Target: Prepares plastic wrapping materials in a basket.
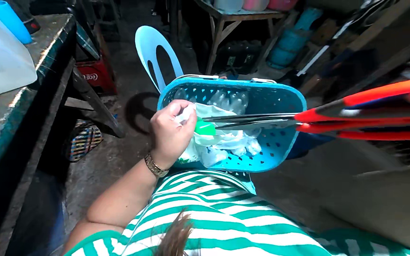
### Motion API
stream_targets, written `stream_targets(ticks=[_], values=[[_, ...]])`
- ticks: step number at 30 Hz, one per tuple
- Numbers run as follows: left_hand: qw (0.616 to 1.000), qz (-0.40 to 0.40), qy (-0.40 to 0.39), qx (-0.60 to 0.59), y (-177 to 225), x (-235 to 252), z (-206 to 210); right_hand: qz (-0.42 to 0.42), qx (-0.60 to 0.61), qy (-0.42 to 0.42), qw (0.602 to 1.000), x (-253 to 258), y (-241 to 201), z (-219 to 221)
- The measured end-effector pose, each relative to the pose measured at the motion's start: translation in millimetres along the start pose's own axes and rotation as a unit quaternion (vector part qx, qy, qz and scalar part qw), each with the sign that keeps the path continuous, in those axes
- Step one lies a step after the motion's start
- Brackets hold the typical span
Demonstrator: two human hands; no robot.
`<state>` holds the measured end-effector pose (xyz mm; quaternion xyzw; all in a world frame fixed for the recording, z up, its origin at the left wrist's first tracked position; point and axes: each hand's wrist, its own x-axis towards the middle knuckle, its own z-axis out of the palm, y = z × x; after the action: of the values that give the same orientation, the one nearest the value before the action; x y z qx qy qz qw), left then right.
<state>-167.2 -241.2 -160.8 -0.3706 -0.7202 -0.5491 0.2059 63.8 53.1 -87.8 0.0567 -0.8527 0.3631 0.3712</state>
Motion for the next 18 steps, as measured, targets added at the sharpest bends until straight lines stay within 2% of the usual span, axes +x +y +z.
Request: stream_targets(ticks=[2,4,7,11,14,16,18], values=[[0.999,0.035,0.006,0.025,-0.9,-1.1,4.9,-0.042,-0.034,0.001,0.999,10.9,-3.0,14.8],[0.997,0.063,0.008,0.039,-0.9,-2.9,8.2,-0.057,-0.122,0.018,0.991,24.1,-26.9,39.9],[0.995,0.087,0.014,0.041,1.9,-5.6,14.9,-0.113,-0.294,0.001,0.949,40.1,-72.5,80.0],[0.995,0.085,0.040,-0.022,8.0,-7.0,27.7,-0.208,-0.379,-0.052,0.900,40.5,-73.4,139.4],[0.994,0.016,0.022,-0.107,5.6,-5.6,28.5,-0.206,-0.397,-0.085,0.890,41.0,-46.5,179.5],[0.983,-0.063,-0.012,-0.170,5.0,-2.0,24.8,-0.171,-0.370,-0.107,0.907,42.5,-25.6,194.3],[0.970,-0.122,-0.025,-0.210,1.6,3.3,22.4,-0.135,-0.289,-0.138,0.938,43.5,-10.5,191.6]])
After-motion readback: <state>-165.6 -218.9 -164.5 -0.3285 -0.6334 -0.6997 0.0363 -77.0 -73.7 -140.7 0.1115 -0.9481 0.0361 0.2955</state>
